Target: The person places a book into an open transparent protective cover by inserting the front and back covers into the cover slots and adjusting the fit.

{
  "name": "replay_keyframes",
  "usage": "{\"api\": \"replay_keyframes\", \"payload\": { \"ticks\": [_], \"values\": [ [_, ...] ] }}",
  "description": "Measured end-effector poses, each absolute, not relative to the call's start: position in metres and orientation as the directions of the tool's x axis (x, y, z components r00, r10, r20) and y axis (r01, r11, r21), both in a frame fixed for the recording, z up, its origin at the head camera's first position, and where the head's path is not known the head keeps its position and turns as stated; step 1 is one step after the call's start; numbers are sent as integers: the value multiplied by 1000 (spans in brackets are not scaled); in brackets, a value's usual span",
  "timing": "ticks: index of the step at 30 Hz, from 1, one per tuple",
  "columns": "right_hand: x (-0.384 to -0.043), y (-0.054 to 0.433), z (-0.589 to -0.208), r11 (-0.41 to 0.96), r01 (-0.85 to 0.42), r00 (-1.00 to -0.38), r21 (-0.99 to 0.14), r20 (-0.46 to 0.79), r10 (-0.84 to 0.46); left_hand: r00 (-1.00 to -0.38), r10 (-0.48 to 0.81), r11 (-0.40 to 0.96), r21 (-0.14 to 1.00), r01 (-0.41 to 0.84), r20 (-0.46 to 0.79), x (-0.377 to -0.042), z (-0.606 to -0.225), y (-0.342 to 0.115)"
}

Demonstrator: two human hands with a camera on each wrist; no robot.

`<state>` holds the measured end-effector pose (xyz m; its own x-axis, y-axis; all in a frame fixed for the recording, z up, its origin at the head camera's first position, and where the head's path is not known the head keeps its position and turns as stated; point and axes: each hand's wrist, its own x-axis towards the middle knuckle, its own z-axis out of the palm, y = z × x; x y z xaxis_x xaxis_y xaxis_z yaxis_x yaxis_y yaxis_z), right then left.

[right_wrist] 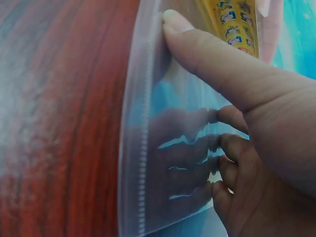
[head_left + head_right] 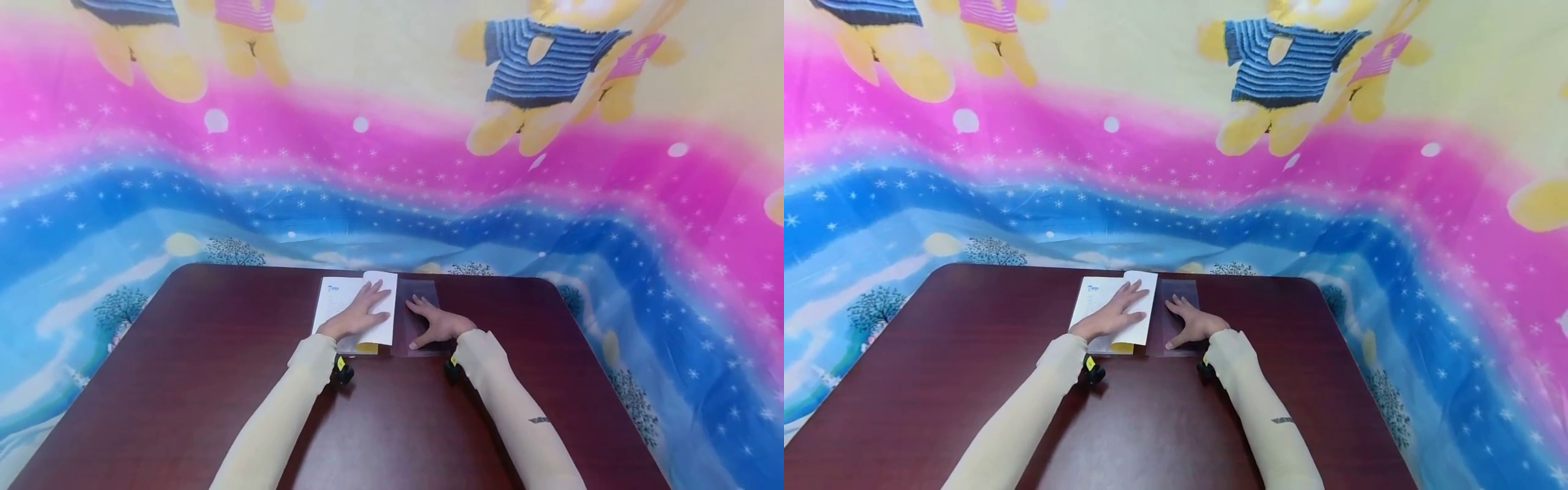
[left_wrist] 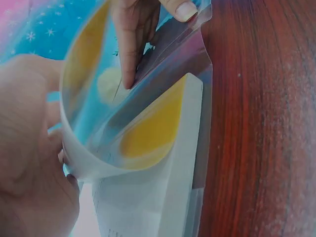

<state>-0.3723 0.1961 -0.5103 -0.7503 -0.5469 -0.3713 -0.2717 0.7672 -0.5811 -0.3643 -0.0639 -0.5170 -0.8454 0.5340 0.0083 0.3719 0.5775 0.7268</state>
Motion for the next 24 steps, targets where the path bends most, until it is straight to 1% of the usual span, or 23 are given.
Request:
{"api": "replay_keyframes", "payload": {
  "ticks": [5, 11, 17, 24],
  "values": [
    [-370, 195, -509, 780, -298, -767, -550, -348, -538, -834, 552, 622, 663, 416, 5, -364, -515, -60],
    [-368, 193, -511, 776, -324, -783, -541, -307, -541, -842, 538, 680, 607, 411, -33, -365, -516, -58],
    [-367, 191, -515, 776, -334, -794, -535, -284, -538, -847, 532, 694, 580, 428, -11, -366, -523, -55],
    [-364, 195, -514, 777, -324, -803, -540, -277, -528, -857, 516, 743, 493, 451, 6, -362, -524, -46]
  ]
}}
